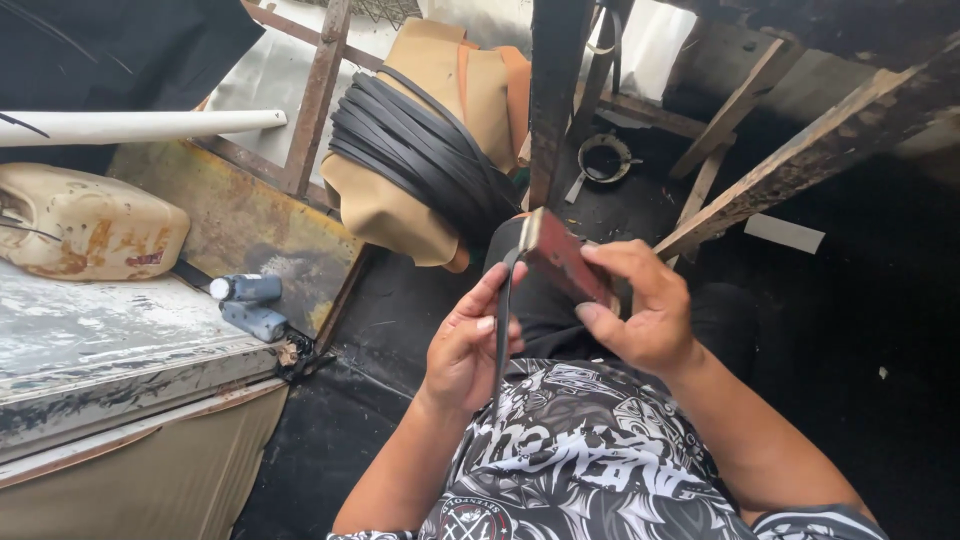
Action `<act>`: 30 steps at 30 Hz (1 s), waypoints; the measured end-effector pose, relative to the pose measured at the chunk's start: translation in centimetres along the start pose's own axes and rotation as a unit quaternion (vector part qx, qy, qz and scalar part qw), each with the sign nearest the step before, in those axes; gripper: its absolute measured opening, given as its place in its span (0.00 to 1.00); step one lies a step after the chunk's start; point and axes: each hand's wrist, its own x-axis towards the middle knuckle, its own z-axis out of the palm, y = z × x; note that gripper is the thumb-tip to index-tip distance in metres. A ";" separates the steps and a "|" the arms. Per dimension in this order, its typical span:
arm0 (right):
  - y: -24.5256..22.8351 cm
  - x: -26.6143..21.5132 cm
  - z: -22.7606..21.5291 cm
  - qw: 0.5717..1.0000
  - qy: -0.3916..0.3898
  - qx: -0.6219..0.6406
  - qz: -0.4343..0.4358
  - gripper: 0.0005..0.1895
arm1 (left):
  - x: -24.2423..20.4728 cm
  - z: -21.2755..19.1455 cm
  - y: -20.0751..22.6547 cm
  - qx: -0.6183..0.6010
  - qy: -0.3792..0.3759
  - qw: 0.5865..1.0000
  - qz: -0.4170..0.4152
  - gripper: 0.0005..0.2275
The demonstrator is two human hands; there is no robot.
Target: Sanding the edges of a long black leather strap using a sanding block to smooth the finish.
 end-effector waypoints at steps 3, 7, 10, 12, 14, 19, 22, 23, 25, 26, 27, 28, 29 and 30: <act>-1.0 -0.5 1.1 1.000 -0.014 0.007 0.013 0.25 | -0.2 -2.2 -1.2 0.034 0.050 0.998 0.008 0.26; -1.0 -0.7 1.7 0.999 -0.030 0.014 0.017 0.25 | 0.2 -0.5 -0.7 0.023 0.066 0.998 0.012 0.25; -1.3 -0.7 2.1 0.999 -0.043 0.010 0.012 0.25 | 0.3 1.5 -0.1 0.013 0.067 0.998 0.013 0.23; -1.5 -0.7 2.2 0.999 -0.046 0.017 0.022 0.25 | 0.3 2.2 0.1 0.007 0.061 0.998 0.018 0.23; -1.5 -0.7 2.1 0.998 -0.049 0.014 0.027 0.24 | 0.1 0.9 -0.1 0.012 0.056 0.998 0.019 0.25; -4.2 -1.0 2.7 0.996 -0.047 0.057 -0.041 0.20 | 0.1 2.5 1.2 -0.037 0.016 0.999 0.031 0.33; -5.6 -0.9 2.3 0.968 -0.179 -0.028 -0.174 0.19 | -0.7 2.2 1.5 0.104 0.004 0.994 -0.029 0.38; -4.2 -0.3 2.2 0.980 -0.109 0.003 -0.167 0.17 | -0.9 2.3 1.1 0.037 -0.018 0.999 -0.013 0.38; -3.1 0.4 2.1 0.985 -0.041 0.030 -0.165 0.17 | -0.7 2.7 0.5 -0.031 -0.047 0.998 0.007 0.39; -3.5 0.3 2.3 0.985 -0.030 0.035 -0.168 0.18 | -0.5 3.1 0.5 -0.023 -0.048 0.998 0.016 0.39; -3.8 0.3 2.6 0.984 -0.019 0.041 -0.172 0.19 | -0.3 3.5 0.5 -0.015 -0.049 0.998 0.026 0.39; -4.8 -0.2 2.9 0.984 -0.020 0.042 -0.170 0.19 | -0.4 2.9 0.7 -0.015 -0.047 0.998 0.027 0.39; -5.7 -0.8 3.2 0.981 -0.038 0.010 -0.189 0.18 | -0.5 2.4 0.9 -0.022 -0.062 0.998 0.014 0.40; -6.6 -1.3 3.4 0.977 -0.053 -0.025 -0.207 0.18 | -0.5 1.8 1.0 -0.028 -0.079 0.996 -0.002 0.41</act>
